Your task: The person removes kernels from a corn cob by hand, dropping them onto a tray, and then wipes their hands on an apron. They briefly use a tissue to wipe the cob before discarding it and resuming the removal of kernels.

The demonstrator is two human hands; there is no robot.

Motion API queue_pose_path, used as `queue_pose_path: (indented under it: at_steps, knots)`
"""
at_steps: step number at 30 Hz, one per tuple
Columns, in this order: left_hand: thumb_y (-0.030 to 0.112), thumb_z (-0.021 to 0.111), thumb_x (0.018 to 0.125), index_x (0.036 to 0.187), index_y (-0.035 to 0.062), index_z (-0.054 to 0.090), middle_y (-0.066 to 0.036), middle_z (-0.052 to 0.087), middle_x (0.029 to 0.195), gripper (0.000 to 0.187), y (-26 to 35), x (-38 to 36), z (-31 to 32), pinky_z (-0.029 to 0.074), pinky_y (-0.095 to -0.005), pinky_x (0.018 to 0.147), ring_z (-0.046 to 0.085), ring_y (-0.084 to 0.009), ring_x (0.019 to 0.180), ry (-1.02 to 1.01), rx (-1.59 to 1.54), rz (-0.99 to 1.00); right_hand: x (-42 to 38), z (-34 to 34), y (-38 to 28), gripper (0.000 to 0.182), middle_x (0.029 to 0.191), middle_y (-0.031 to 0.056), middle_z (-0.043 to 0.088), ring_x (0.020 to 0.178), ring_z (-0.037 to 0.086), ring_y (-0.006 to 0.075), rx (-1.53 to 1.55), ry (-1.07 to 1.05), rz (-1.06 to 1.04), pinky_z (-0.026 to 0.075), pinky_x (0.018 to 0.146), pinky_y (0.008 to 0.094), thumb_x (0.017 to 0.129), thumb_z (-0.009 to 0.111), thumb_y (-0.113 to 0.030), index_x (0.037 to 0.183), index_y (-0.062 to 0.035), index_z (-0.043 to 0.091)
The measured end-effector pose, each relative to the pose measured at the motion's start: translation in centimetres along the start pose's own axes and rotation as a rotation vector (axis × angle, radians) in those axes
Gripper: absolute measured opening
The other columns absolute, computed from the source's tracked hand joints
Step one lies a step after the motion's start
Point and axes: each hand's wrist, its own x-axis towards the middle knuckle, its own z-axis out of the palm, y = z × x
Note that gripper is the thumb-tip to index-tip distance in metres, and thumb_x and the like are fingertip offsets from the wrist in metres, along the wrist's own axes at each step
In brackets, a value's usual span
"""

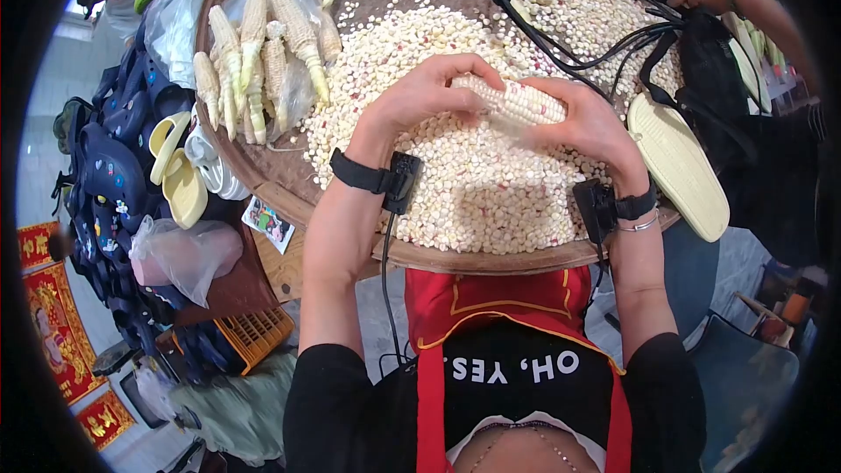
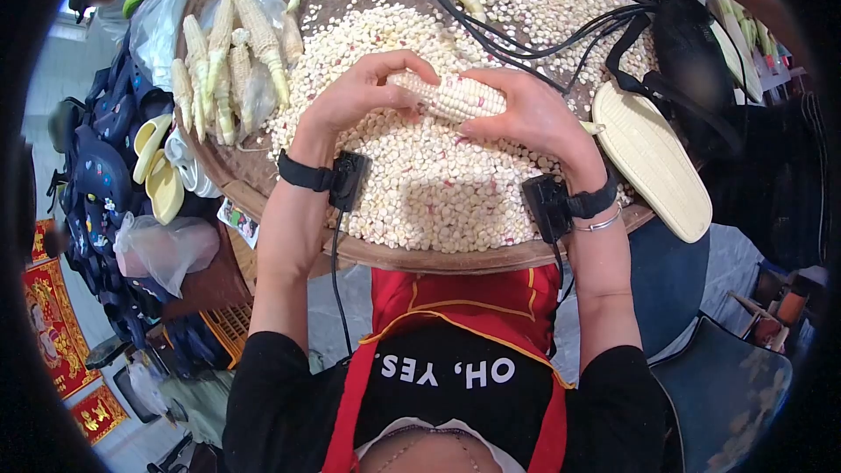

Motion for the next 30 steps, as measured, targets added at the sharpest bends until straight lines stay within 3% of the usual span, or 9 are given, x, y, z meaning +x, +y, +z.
queue_pose_path:
  at_steps: [8, 18, 19, 20, 30]
  knots:
    - [0.006, 0.069, 0.08, 0.099, 0.0003, 0.061, -0.005, 0.061, 0.092, 0.022, 0.4, -0.1, 0.7, 0.052, -0.0258, 0.065, 0.062, -0.0116, 0.072, 0.06, 0.025, 0.029, 0.1, 0.4, -0.1, 0.064, 0.106, 0.0114, 0.064, 0.096, 0.06, 0.0164, 0.305, -0.038, -0.004, 0.045, 0.086, 0.0287, 0.072, 0.076, -0.031, 0.123, 0.0009, 0.054]
    - [0.004, 0.067, 0.078, 0.093, 0.0014, 0.059, -0.004, 0.061, 0.088, 0.017, -0.4, 0.3, 0.8, 0.052, -0.0258, 0.064, 0.062, -0.0116, 0.068, 0.056, 0.08, 0.101, 0.3, 1.1, 0.9, 0.061, 0.108, 0.0118, 0.065, 0.097, 0.061, 0.017, 0.168, 0.023, 0.006, 0.046, 0.086, 0.0288, 0.071, 0.076, -0.031, 0.121, -0.0006, 0.058]
    - [0.004, 0.067, 0.078, 0.093, 0.0014, 0.059, -0.004, 0.061, 0.088, 0.017, -0.5, 0.3, 0.6, 0.052, -0.0258, 0.064, 0.062, -0.0116, 0.068, 0.058, 0.077, 0.102, 0.3, 0.9, 0.6, 0.06, 0.113, 0.0104, 0.062, 0.101, 0.058, 0.0154, 0.18, -0.025, 0.027, 0.043, 0.09, 0.0282, 0.073, 0.076, -0.024, 0.123, 0.0017, 0.055]
    - [0.003, 0.066, 0.078, 0.093, 0.0009, 0.06, -0.005, 0.061, 0.088, 0.016, -0.6, 0.3, 0.4, 0.052, -0.0261, 0.064, 0.063, -0.0122, 0.069, 0.044, 0.062, 0.074, 0.4, 0.6, 0.4, 0.059, 0.117, 0.0091, 0.059, 0.105, 0.054, 0.0138, 0.191, -0.072, 0.047, 0.041, 0.094, 0.0275, 0.074, 0.075, -0.016, 0.125, 0.0041, 0.053]
    - [0.006, 0.06, 0.083, 0.1, -0.0017, 0.062, -0.008, 0.065, 0.086, 0.018, 0.5, -0.3, 0.4, 0.054, -0.0259, 0.068, 0.065, -0.0146, 0.07, 0.047, -0.091, -0.027, 0.1, -0.2, 0.1, 0.059, 0.116, 0.0086, 0.059, 0.103, 0.055, 0.0127, 0.332, -0.138, 0.066, 0.043, 0.091, 0.0267, 0.076, 0.073, -0.017, 0.127, 0.0036, 0.051]
